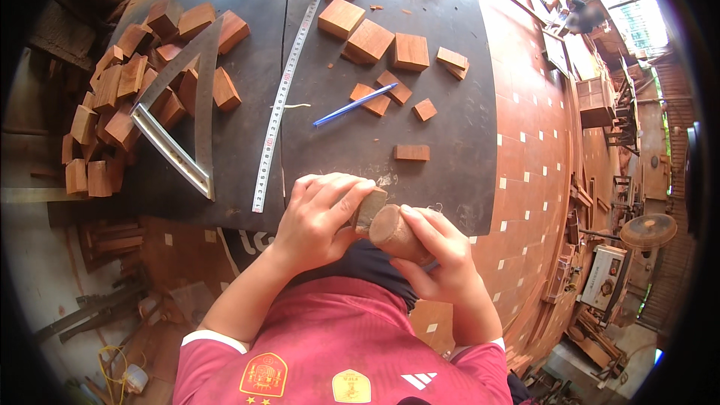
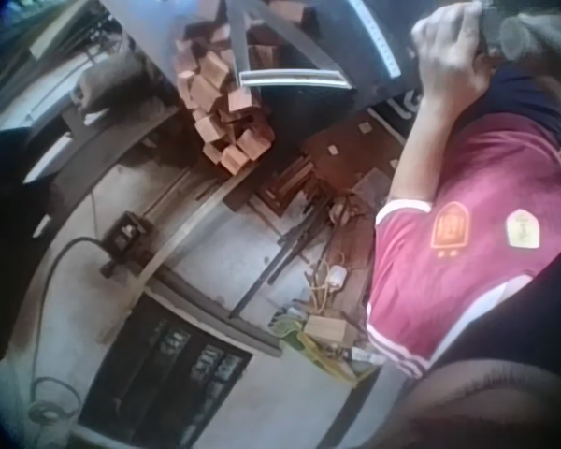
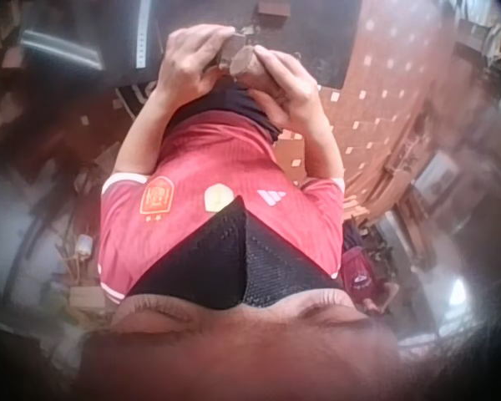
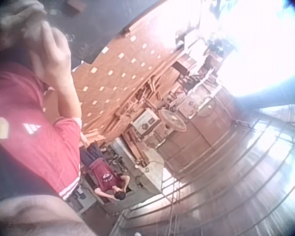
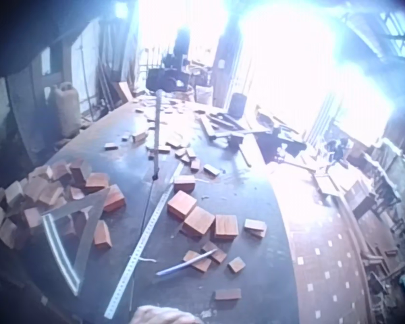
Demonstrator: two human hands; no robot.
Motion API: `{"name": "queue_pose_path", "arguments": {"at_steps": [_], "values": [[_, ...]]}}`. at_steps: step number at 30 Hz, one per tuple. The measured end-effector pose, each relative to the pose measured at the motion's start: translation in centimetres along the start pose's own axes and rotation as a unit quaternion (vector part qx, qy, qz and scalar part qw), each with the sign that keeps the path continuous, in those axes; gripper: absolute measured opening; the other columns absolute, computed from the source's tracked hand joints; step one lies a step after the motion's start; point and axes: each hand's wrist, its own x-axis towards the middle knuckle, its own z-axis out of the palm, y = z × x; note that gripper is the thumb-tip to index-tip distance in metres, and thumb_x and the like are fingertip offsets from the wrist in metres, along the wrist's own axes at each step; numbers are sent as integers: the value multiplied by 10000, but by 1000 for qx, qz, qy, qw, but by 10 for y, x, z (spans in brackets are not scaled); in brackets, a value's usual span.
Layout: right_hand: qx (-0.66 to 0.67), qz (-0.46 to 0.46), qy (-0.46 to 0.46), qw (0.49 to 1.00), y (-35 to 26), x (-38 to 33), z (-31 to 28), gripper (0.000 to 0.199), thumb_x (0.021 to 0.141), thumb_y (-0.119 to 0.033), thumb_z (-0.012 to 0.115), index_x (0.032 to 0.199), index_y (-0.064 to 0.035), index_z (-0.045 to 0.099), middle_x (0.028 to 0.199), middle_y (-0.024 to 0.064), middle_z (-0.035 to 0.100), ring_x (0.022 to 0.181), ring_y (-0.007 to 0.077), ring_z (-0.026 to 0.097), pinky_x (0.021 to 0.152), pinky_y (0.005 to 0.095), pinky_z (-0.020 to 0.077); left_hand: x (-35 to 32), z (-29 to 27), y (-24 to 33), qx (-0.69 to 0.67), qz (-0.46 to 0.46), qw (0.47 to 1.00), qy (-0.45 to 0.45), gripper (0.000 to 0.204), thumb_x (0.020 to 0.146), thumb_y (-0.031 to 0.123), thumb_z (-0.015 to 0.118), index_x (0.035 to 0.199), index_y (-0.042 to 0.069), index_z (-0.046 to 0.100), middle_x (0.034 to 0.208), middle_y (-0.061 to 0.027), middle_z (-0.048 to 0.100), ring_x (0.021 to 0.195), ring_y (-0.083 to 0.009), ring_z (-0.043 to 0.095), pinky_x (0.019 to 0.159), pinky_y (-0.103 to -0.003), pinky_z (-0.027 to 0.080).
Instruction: The person smooths small rectangular wooden blocks by hand using a cylindrical sanding tool. They pick up blocks from a workbench, rub the surfaces and edges, and place the blocks back on the bench. The person repeats this process for several blocks throughout the clip.
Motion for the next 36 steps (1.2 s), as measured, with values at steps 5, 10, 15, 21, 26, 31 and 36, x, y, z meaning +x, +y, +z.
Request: {"name": "queue_pose_path", "arguments": {"at_steps": [5,10,15,21,26,31,36], "values": [[-9,-6,-11,1000,-5,10,-3,761,755,-39,882,1468,-20,616,1239,243,665,1066,413,695,937,462,580,-1,1,0,2,-15,1000,-7,683,756,182,817,1409,66,652,1309,-111,685,1199,-322,654,1071,-481,433],[-48,-39,-17,998,-16,28,10,722,777,-49,863,1461,-43,631,1244,247,638,1081,402,676,939,460,576,-1,5,-5,5,-5,1000,-3,604,804,181,798,1380,56,671,1312,-115,686,1208,-323,656,1062,-482,447],[-109,-16,75,991,-11,20,12,743,762,-28,871,1462,-15,620,1264,255,656,1090,422,686,956,468,576,-3,6,-3,3,-24,998,58,636,791,368,901,1309,71,683,1257,-116,674,1146,-328,659,1019,-473,474],[-73,78,207,972,0,-13,16,736,777,-4,858,1455,80,583,1256,265,687,1123,393,711,980,441,568,-13,10,1,53,-53,993,96,858,688,526,974,1342,96,622,1232,-110,661,1123,-312,652,992,-465,467],[-75,88,210,971,2,-17,23,730,795,-29,879,1447,71,567,1259,249,692,1119,380,718,990,432,564,-7,-1,-5,-13,-25,998,59,913,648,450,1016,1376,92,597,1301,-129,655,1184,-329,642,1011,-466,476],[-50,71,201,976,5,-19,24,750,786,-4,878,1459,64,553,1277,259,678,1140,391,707,1000,436,560,-5,-3,-5,-62,-26,997,34,742,707,292,1005,1300,83,612,1164,-105,717,1105,-326,678,1000,-462,488],[-55,45,173,982,7,-12,20,794,771,9,877,1488,60,537,1306,269,656,1169,415,685,1002,444,563,11,9,3,-121,0,992,31,579,753,165,974,1185,78,599,1117,-110,713,1033,-323,675,945,-453,505]]}}
